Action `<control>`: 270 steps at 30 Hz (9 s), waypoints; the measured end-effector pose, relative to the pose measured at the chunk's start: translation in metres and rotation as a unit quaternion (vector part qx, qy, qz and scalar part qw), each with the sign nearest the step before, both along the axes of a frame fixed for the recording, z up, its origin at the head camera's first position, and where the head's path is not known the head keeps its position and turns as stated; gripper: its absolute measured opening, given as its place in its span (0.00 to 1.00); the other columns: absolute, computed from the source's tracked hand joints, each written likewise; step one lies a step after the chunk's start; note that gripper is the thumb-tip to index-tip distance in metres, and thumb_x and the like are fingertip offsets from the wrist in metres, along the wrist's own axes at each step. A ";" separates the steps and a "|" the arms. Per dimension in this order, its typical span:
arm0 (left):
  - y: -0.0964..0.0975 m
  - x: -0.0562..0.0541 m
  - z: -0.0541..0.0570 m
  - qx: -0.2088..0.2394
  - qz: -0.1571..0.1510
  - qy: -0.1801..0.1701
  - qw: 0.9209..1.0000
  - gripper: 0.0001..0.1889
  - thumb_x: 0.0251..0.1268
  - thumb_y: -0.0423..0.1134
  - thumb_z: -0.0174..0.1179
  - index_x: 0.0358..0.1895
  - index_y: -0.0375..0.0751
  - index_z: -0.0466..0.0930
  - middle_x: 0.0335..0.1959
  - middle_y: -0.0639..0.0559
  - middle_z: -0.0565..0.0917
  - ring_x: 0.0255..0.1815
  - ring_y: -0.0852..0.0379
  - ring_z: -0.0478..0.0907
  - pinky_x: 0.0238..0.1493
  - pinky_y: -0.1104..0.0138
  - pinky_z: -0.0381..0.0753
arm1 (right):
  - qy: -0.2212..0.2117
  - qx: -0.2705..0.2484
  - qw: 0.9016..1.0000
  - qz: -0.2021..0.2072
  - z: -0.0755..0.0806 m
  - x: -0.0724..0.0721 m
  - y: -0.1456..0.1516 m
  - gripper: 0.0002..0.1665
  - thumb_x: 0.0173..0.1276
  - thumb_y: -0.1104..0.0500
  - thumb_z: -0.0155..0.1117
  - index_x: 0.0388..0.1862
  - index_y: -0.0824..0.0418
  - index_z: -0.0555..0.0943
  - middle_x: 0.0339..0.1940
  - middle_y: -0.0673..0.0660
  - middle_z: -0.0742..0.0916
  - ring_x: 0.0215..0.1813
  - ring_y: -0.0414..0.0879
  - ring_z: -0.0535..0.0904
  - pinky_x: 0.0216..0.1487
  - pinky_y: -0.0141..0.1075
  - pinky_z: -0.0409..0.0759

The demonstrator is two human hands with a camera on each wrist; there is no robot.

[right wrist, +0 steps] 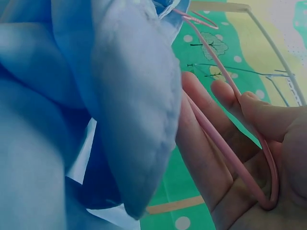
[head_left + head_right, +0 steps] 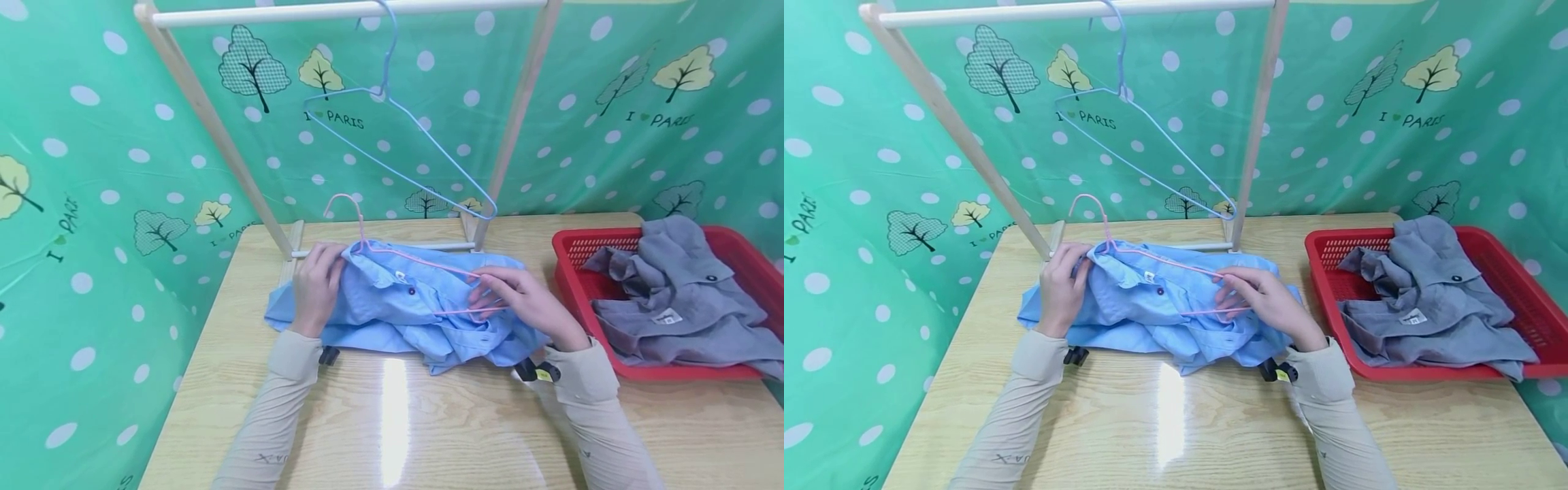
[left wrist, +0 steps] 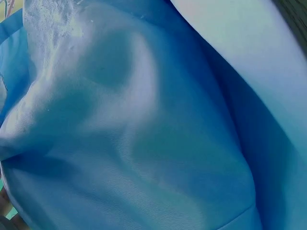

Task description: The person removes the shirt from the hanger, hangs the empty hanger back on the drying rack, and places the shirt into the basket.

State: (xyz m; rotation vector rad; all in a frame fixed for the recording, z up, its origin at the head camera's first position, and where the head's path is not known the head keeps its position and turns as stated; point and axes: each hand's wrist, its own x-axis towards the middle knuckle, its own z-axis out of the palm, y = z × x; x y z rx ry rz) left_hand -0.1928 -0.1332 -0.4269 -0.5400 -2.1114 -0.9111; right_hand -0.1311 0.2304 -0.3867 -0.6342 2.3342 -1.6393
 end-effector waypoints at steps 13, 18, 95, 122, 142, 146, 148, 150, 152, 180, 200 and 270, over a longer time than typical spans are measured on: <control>-0.004 0.002 -0.005 -0.008 -0.003 -0.011 1.000 0.07 0.67 0.33 0.63 0.45 0.41 0.85 0.41 0.46 0.86 0.42 0.47 0.84 0.45 0.56 0.83 | 0.006 0.014 0.999 -0.028 0.001 0.005 0.010 0.20 0.79 0.62 0.50 0.64 0.71 0.74 0.40 0.65 0.87 0.41 0.51 0.89 0.44 0.38 0.88; -0.006 0.005 -0.006 -0.013 0.001 -0.020 1.000 0.07 0.67 0.34 0.64 0.46 0.41 0.85 0.41 0.47 0.86 0.43 0.47 0.84 0.46 0.56 0.83 | 0.006 0.004 0.999 -0.033 -0.001 0.007 0.015 0.21 0.80 0.62 0.50 0.64 0.72 0.74 0.40 0.66 0.87 0.41 0.51 0.89 0.43 0.38 0.88; -0.041 0.004 -0.039 -0.089 0.059 -0.218 0.970 0.09 0.69 0.41 0.62 0.48 0.45 0.84 0.46 0.45 0.88 0.48 0.44 0.85 0.50 0.49 0.84 | 0.153 0.056 0.978 -0.135 0.025 0.042 0.087 0.17 0.75 0.72 0.51 0.59 0.70 0.79 0.36 0.58 0.90 0.37 0.42 0.88 0.41 0.30 0.87; -0.044 0.003 -0.042 -0.134 0.053 -0.285 0.948 0.06 0.71 0.42 0.61 0.43 0.46 0.84 0.42 0.45 0.89 0.44 0.42 0.86 0.42 0.48 0.84 | 0.171 0.012 0.974 -0.149 0.033 0.051 0.108 0.19 0.71 0.78 0.50 0.59 0.76 0.76 0.36 0.56 0.90 0.36 0.42 0.89 0.40 0.29 0.86; -0.054 -0.002 -0.025 -0.072 0.061 -0.241 0.966 0.12 0.71 0.41 0.61 0.54 0.44 0.82 0.49 0.45 0.86 0.44 0.45 0.86 0.45 0.50 0.85 | 0.186 0.015 0.971 -0.151 0.032 0.051 0.102 0.18 0.72 0.78 0.50 0.59 0.76 0.77 0.35 0.56 0.90 0.36 0.41 0.88 0.40 0.28 0.86; -0.060 -0.008 -0.010 -0.029 0.081 -0.210 0.974 0.13 0.71 0.39 0.61 0.55 0.41 0.81 0.49 0.43 0.86 0.42 0.44 0.86 0.44 0.51 0.86 | 0.191 0.052 0.966 -0.167 0.033 0.052 0.101 0.19 0.72 0.77 0.52 0.59 0.74 0.78 0.35 0.52 0.90 0.36 0.39 0.88 0.40 0.26 0.86; -0.064 -0.012 -0.001 -0.012 0.094 -0.181 0.979 0.13 0.71 0.37 0.61 0.55 0.39 0.80 0.48 0.42 0.85 0.42 0.43 0.85 0.44 0.50 0.86 | 0.192 0.067 0.964 -0.174 0.033 0.053 0.101 0.19 0.72 0.76 0.53 0.59 0.72 0.78 0.35 0.50 0.90 0.36 0.38 0.88 0.41 0.25 0.86; -0.067 -0.016 0.008 0.001 0.106 -0.149 0.983 0.12 0.71 0.35 0.60 0.54 0.38 0.80 0.47 0.41 0.85 0.42 0.43 0.84 0.45 0.50 0.85 | 0.191 0.071 0.963 -0.177 0.033 0.053 0.101 0.19 0.72 0.76 0.53 0.59 0.72 0.78 0.36 0.50 0.90 0.36 0.38 0.88 0.41 0.25 0.85; -0.070 -0.020 0.018 0.010 0.117 -0.117 0.986 0.11 0.71 0.34 0.58 0.53 0.37 0.79 0.46 0.40 0.84 0.43 0.42 0.84 0.46 0.51 0.85 | 0.193 0.073 0.962 -0.179 0.034 0.053 0.101 0.19 0.71 0.76 0.53 0.59 0.72 0.78 0.36 0.49 0.90 0.36 0.37 0.88 0.41 0.25 0.85; -0.097 -0.075 0.063 0.146 0.127 -0.139 0.971 0.31 0.71 0.36 0.57 0.73 0.54 0.55 0.67 0.49 0.69 0.66 0.55 0.72 0.63 0.63 0.79 | 0.222 0.059 0.957 -0.179 0.034 0.055 0.096 0.19 0.69 0.79 0.53 0.57 0.75 0.78 0.34 0.48 0.89 0.36 0.36 0.87 0.41 0.23 0.85; -0.094 -0.087 0.064 0.197 0.135 -0.162 0.957 0.21 0.73 0.39 0.55 0.67 0.52 0.67 0.61 0.46 0.80 0.59 0.53 0.80 0.57 0.64 0.84 | 0.247 0.060 0.947 -0.197 0.034 0.055 0.081 0.21 0.67 0.80 0.56 0.58 0.73 0.79 0.33 0.40 0.88 0.35 0.32 0.86 0.41 0.21 0.83; -0.103 -0.089 0.066 0.164 0.115 -0.201 0.959 0.17 0.73 0.36 0.51 0.61 0.42 0.63 0.59 0.42 0.79 0.59 0.47 0.78 0.58 0.56 0.83 | 0.336 -0.067 0.912 -0.225 0.076 0.036 -0.028 0.18 0.71 0.76 0.54 0.56 0.67 0.82 0.32 0.65 0.89 0.35 0.36 0.88 0.35 0.31 0.87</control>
